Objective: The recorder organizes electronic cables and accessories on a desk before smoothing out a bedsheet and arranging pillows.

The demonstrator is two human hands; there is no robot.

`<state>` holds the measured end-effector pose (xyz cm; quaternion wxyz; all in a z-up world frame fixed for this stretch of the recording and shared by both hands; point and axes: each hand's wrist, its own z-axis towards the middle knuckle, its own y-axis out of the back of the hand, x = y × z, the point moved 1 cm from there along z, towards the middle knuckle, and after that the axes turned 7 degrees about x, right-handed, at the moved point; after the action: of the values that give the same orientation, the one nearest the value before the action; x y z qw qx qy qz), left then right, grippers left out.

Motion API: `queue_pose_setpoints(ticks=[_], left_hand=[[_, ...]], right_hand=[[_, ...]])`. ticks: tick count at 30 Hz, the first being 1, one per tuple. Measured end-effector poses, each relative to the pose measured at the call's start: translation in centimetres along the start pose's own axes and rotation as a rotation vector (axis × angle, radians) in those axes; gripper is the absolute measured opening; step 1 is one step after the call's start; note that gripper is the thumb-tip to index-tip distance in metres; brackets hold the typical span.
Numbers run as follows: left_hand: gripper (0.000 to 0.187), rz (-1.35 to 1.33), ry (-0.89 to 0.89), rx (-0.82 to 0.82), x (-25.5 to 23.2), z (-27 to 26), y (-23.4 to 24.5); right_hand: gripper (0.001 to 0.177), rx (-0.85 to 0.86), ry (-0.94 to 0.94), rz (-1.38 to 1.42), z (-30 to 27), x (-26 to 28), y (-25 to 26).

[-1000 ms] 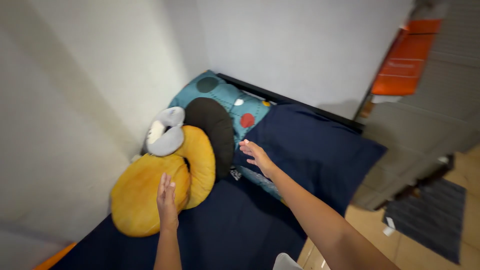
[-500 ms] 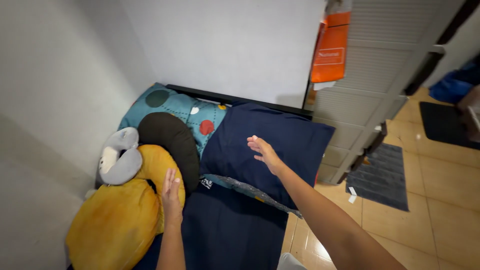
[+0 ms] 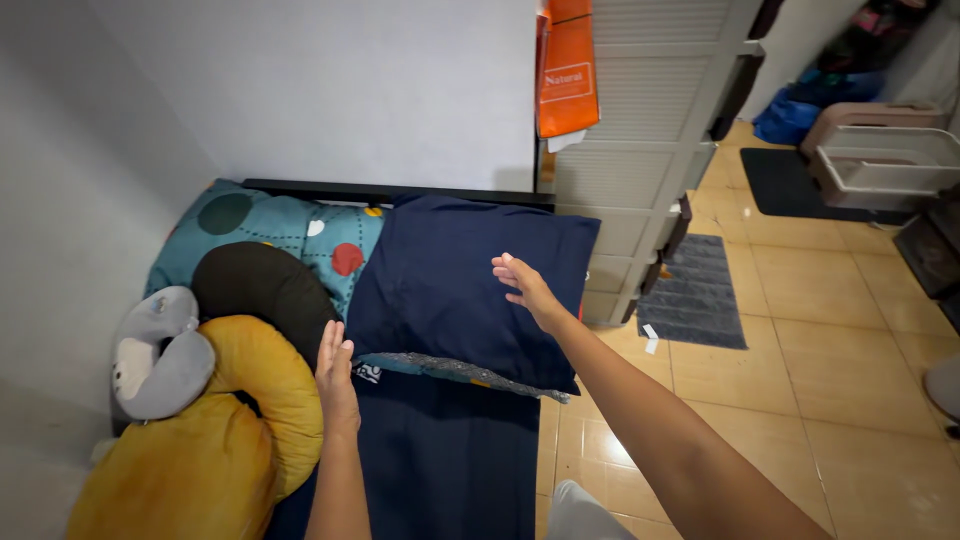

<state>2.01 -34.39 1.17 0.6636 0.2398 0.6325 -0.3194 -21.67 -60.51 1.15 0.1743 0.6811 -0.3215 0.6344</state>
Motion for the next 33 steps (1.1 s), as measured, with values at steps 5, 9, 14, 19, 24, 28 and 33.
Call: queue_pose_setpoints(ticks=[5, 9, 14, 19, 24, 28, 33], left_hand=[[0.071, -0.001, 0.003, 0.015, -0.1, 0.1, -0.5], [0.071, 0.002, -0.027, -0.003, -0.6, -0.4, -0.1], [0.071, 0.038, 0.038, -0.057, -1.1, -1.2, 1.2], [0.070, 0.050, 0.048, -0.132, -2.0, -2.4, 2.8], [0.069, 0.010, -0.060, -0.184, -0.1, -2.7, 6.1], [0.068, -0.020, -0.123, -0.226, 0.0, -4.3, 8.5], [0.067, 0.007, -0.142, -0.333, -1.1, -8.0, 11.1]], right_hand=[[0.084, -0.029, 0.001, -0.013, -0.7, 0.1, 0.5], [0.085, -0.010, -0.001, -0.012, -0.6, -0.1, 0.1], [0.083, 0.017, -0.012, -0.010, 0.3, -0.2, -1.4], [0.079, 0.080, -0.006, 0.002, 1.4, -0.7, -3.1], [0.077, 0.162, -0.007, 0.000, 2.3, -0.9, -5.3], [0.077, 0.210, -0.023, -0.018, 3.1, -1.3, -7.7], [0.077, 0.311, -0.041, -0.006, 4.6, -2.6, -11.3]])
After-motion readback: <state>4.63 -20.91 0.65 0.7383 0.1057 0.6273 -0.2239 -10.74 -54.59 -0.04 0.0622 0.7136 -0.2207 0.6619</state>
